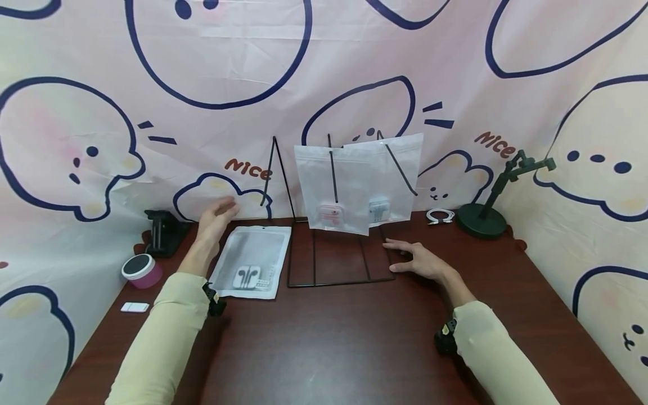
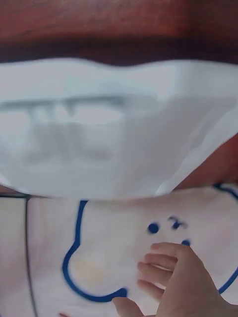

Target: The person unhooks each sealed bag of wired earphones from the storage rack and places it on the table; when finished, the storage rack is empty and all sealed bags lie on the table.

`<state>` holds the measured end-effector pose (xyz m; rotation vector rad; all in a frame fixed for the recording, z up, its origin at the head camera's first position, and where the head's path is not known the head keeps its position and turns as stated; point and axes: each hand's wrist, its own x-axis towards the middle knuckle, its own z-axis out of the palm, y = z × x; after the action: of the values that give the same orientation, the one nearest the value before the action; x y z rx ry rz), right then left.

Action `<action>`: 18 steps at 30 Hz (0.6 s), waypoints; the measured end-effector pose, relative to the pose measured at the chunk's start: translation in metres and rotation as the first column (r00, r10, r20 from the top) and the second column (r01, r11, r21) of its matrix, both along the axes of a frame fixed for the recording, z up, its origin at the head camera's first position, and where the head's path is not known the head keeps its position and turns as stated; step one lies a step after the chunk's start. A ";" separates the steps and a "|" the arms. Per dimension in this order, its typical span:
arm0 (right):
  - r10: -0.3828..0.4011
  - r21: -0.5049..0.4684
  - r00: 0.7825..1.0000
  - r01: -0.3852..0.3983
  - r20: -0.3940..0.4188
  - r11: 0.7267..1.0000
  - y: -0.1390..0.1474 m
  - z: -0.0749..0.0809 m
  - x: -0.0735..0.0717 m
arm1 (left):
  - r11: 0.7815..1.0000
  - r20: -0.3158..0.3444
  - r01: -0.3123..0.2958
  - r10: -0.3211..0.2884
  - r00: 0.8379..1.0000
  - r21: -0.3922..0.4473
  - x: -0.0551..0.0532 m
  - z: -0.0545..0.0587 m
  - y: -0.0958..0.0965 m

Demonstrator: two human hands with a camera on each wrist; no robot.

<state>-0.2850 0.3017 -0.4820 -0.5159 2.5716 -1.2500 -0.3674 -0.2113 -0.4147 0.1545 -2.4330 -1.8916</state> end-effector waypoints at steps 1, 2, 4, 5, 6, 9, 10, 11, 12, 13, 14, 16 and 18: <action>-0.001 -0.001 1.000 0.001 -0.001 1.000 0.000 0.000 0.000 | 1.000 -0.018 0.009 -0.008 1.000 0.015 0.001 0.004 0.004; -0.001 -0.002 1.000 0.001 -0.003 1.000 0.000 0.000 0.000 | 0.999 -0.038 0.024 -0.023 0.999 0.034 0.001 0.008 0.007; 0.001 0.000 1.000 -0.001 -0.008 1.000 0.000 0.000 0.001 | 0.995 -0.076 0.072 -0.066 0.995 0.072 0.004 0.015 0.015; 0.001 0.001 1.000 -0.001 -0.011 1.000 0.000 0.000 0.001 | 0.991 -0.095 0.098 -0.090 0.991 0.088 0.005 0.019 0.020; 0.002 0.002 1.000 -0.002 -0.013 1.000 0.000 0.000 0.001 | 0.987 -0.113 0.128 -0.117 0.987 0.102 0.006 0.023 0.024; 0.002 0.005 1.000 -0.002 -0.015 1.000 0.000 0.000 0.001 | 0.972 -0.165 0.210 -0.190 0.968 0.109 0.010 0.033 0.036; 0.002 0.005 1.000 -0.002 -0.015 1.000 0.000 0.000 0.001 | 0.967 -0.176 0.230 -0.209 0.962 0.106 0.012 0.036 0.040; 0.000 0.005 1.000 0.000 -0.013 1.000 0.000 0.000 0.002 | 0.962 -0.187 0.251 -0.228 0.955 0.110 0.013 0.039 0.045; 0.000 0.006 1.000 0.000 -0.013 1.000 0.000 0.000 0.002 | 0.955 -0.195 0.273 -0.248 0.949 0.114 0.014 0.041 0.049; -0.001 0.006 1.000 0.001 -0.011 1.000 0.000 0.000 0.002 | 0.949 -0.202 0.293 -0.265 0.943 0.119 0.014 0.045 0.053; -0.002 0.007 1.000 0.002 -0.010 1.000 0.000 0.000 0.001 | 0.942 -0.212 0.312 -0.283 0.935 0.120 0.015 0.048 0.058; -0.001 0.009 1.000 0.001 -0.009 1.000 -0.001 0.000 0.001 | 0.931 -0.227 0.341 -0.306 0.924 0.132 0.016 0.054 0.067; 0.001 0.011 1.000 -0.001 -0.009 1.000 -0.002 0.000 0.000 | 0.922 -0.238 0.363 -0.326 0.915 0.132 0.016 0.060 0.074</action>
<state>-0.2848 0.2999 -0.4819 -0.5222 2.5834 -1.2355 -0.3517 -0.1373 -0.3542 -0.4819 -2.2673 -2.1262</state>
